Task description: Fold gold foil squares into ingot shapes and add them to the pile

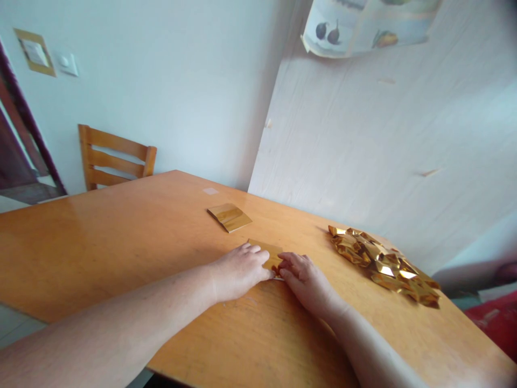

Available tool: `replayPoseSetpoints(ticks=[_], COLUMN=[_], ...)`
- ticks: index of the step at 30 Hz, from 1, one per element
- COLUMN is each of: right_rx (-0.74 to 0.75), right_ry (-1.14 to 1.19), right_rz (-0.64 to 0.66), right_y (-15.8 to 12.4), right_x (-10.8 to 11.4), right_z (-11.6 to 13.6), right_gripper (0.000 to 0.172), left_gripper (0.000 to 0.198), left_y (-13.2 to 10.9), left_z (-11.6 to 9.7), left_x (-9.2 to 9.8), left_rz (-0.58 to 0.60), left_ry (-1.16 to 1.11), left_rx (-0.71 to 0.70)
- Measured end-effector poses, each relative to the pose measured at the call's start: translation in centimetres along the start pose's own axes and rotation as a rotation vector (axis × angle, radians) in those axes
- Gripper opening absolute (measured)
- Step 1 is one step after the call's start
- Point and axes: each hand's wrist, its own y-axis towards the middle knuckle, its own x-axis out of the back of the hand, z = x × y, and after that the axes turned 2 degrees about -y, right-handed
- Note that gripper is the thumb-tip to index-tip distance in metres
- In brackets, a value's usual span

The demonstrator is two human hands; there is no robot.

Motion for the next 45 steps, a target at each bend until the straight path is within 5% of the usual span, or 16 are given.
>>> replayPoseSetpoints(ticks=[9,27,45], right_rx=[0.094,0.098,0.100], right_ry=[-0.132,-0.156,-0.146], right_rz=[0.025,0.050,0.061], right_y=[-0.6,-0.6,-0.6], right_x=[-0.1,-0.1,-0.1], right_z=[0.2,0.3,0.0], right_gripper=[0.035,0.038,0.036], left_gripper=[0.026,0.033,0.022], left_y=[-0.1,-0.6,-2.5], left_z=[-0.5,-2.6,-0.5], left_x=[0.6,0.8,3.7], left_rz=[0.003,0.017,0.090], left_ry=[0.005,0.052,0.025], left_rx=[0.019,0.093,0.179])
